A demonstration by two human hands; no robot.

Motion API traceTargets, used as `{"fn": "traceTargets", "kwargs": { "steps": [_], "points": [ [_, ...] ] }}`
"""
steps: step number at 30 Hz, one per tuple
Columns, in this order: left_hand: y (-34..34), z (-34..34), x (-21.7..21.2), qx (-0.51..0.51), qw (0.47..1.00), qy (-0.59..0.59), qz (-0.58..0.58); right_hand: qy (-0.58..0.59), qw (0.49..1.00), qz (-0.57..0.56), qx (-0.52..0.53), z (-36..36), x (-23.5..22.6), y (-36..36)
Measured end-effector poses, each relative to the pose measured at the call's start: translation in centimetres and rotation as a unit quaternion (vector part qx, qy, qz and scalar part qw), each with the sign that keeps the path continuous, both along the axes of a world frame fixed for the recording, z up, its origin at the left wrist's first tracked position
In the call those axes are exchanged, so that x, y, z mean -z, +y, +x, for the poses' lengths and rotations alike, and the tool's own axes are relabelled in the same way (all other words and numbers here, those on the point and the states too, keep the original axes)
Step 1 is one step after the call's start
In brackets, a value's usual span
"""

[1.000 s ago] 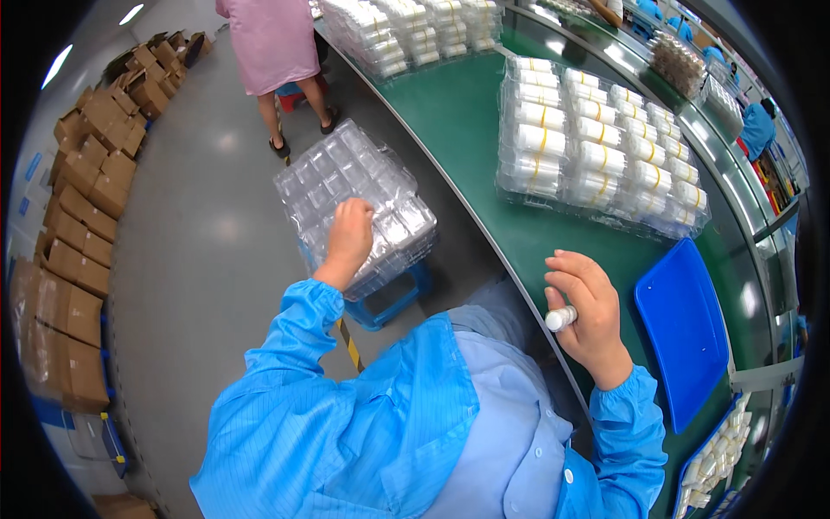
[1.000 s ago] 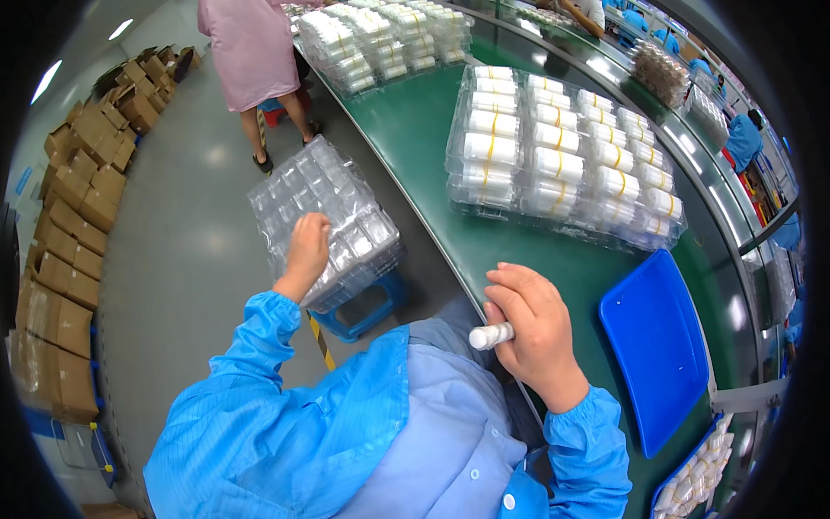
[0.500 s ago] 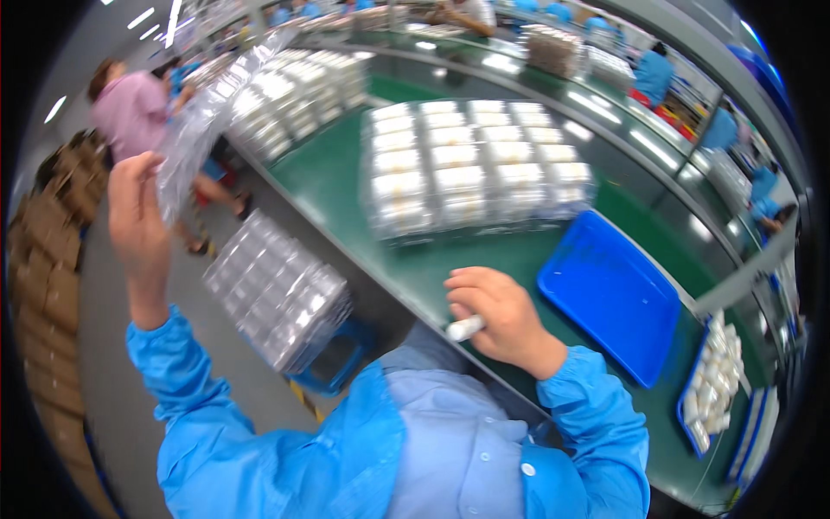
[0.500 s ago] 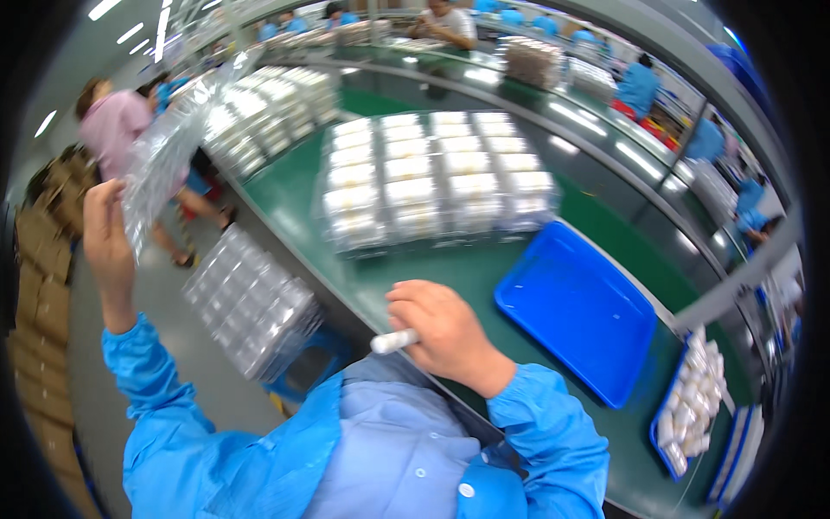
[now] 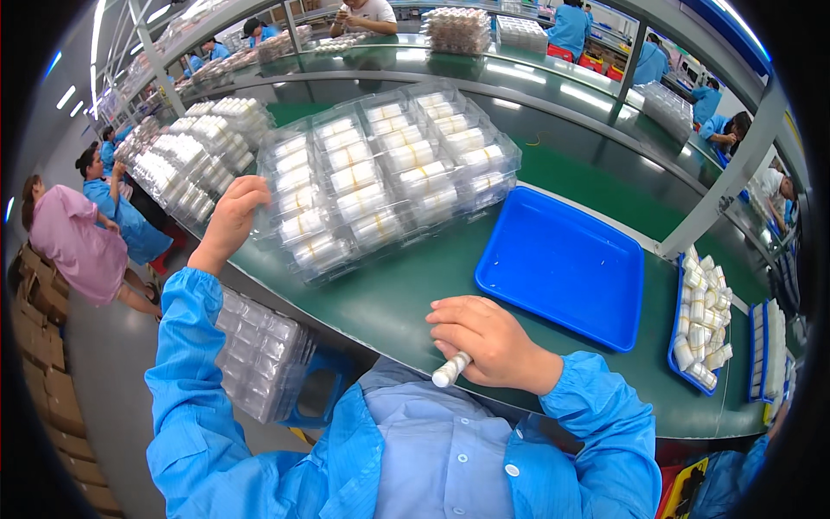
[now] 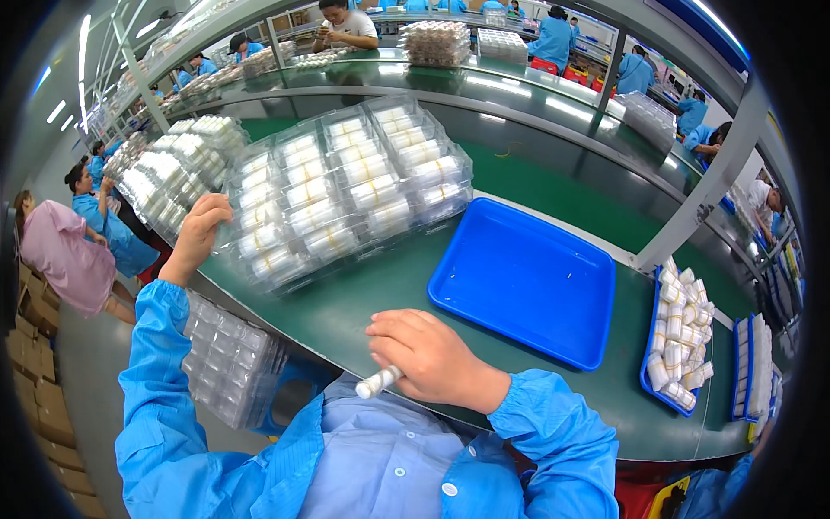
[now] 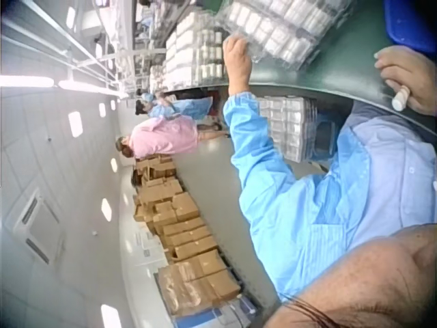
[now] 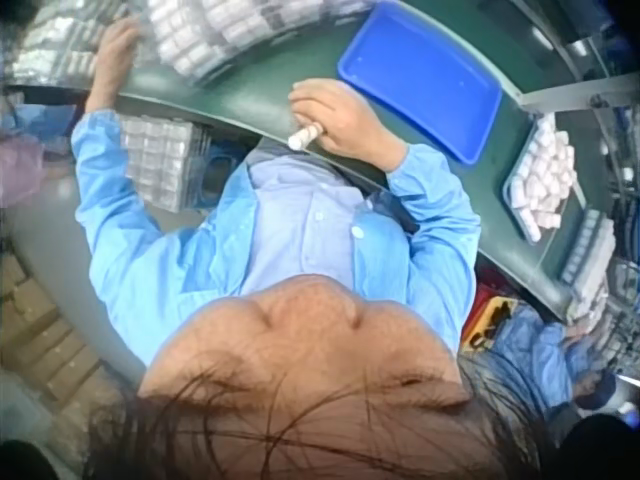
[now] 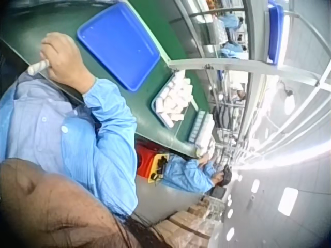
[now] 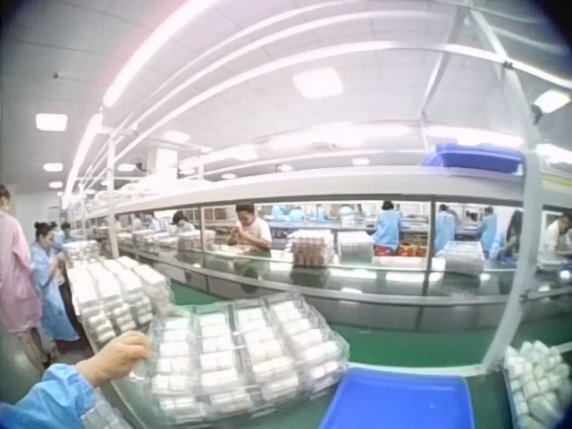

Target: The person is assembling and marking cylindrical white products on a production line conveyor belt.

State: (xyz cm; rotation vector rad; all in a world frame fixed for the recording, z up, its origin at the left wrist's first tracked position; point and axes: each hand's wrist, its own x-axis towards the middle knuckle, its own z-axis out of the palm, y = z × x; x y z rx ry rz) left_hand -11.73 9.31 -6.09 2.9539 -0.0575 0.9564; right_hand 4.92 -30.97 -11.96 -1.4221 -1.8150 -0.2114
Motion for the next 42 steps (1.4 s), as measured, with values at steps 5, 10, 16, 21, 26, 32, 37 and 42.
{"fn": "traceTargets", "kwargs": {
  "steps": [5,10,16,21,26,32,37,42],
  "points": [
    [0.2,0.2,0.9,0.005,1.0,0.002,-0.002,0.011,1.0,0.006,0.009,0.7,-0.1,0.2],
    [-1.9,-1.5,1.9,-0.158,0.955,-0.25,0.039,0.003,0.999,0.022,0.024,1.8,-1.3,-1.3],
    [-19.9,4.2,5.3,0.148,0.965,-0.131,-0.173,-0.178,0.944,-0.013,0.276,6.5,-1.6,-10.7],
    [-26.3,16.6,9.9,0.051,0.94,0.143,-0.305,-0.154,0.853,-0.116,0.486,11.8,0.4,-22.9],
    [-24.3,21.4,12.8,0.06,0.869,0.222,-0.438,-0.127,0.876,-0.19,0.425,12.6,4.1,-25.9],
    [-23.0,21.6,13.6,0.209,0.711,0.103,-0.664,-0.052,0.905,-0.135,0.399,11.7,2.7,-26.5],
    [-24.8,23.6,10.0,0.294,0.632,-0.028,-0.717,-0.278,0.869,-0.072,0.404,6.1,-4.8,-27.4],
    [-30.0,24.6,10.0,0.382,0.445,-0.024,-0.81,-0.35,0.782,0.052,0.513,5.7,-8.9,-30.1]
  ]
}}
